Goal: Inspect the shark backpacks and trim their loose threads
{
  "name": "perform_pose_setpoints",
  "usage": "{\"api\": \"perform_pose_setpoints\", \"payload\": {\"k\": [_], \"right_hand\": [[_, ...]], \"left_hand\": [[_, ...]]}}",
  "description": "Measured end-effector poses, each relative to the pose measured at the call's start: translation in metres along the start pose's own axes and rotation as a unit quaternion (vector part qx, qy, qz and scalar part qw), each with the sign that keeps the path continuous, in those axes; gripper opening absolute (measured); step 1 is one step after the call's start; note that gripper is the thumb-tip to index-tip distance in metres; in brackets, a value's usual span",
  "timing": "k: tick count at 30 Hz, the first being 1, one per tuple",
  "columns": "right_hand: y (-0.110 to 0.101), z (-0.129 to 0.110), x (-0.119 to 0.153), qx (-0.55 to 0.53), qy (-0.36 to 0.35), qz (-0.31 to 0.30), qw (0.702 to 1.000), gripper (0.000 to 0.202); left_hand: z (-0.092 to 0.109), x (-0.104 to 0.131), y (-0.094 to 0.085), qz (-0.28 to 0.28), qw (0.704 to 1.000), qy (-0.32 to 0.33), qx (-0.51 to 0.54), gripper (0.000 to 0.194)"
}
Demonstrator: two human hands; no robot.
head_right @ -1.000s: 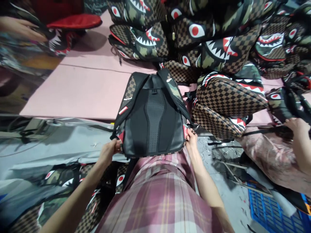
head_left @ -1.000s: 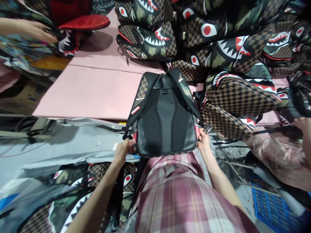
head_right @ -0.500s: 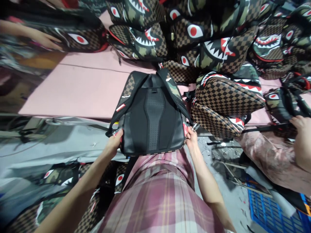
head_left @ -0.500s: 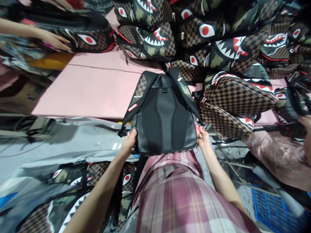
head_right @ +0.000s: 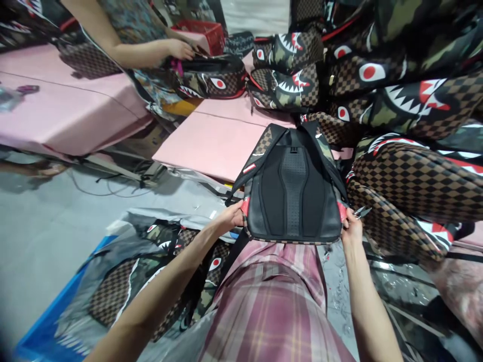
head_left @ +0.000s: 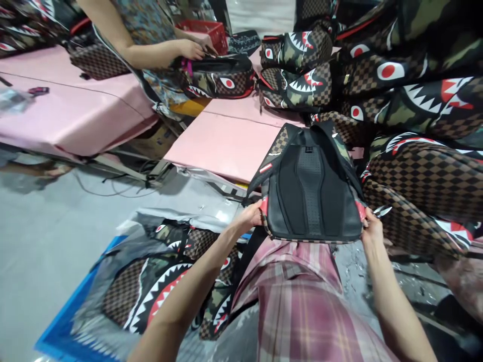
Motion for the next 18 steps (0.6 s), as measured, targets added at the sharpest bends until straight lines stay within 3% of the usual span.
{"api": "perform_pose_setpoints", "payload": {"k": [6, 13, 18], "right_hand": [[0.002, -0.001, 0.001, 0.013, -0.002, -0.007, 1.000, 0.046], [0.010, -0.005, 0.010, 0.069, -0.013, -0.050, 0.996, 0.050], [0.010, -0.003, 0.012, 0.107, -0.033, -0.006, 0.994, 0.051]], "left_hand": [[-0.003, -0.005, -0.010, 0.016, 0.999, -0.026, 0.019, 0.046], [-0.006, -0.003, -0.010, 0.038, 0.999, -0.012, 0.014, 0.030], [-0.010, -0.004, -0.013, 0.048, 0.998, -0.016, -0.023, 0.030]]}}
Point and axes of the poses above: each hand's wrist, its own x-axis away from the middle knuckle, its own y-axis out of the palm, z = x × y, the point moved 2 cm from there along -x, towards the middle knuckle, and after that the axes turned 11 degrees about -y, right-handed, at the moved point
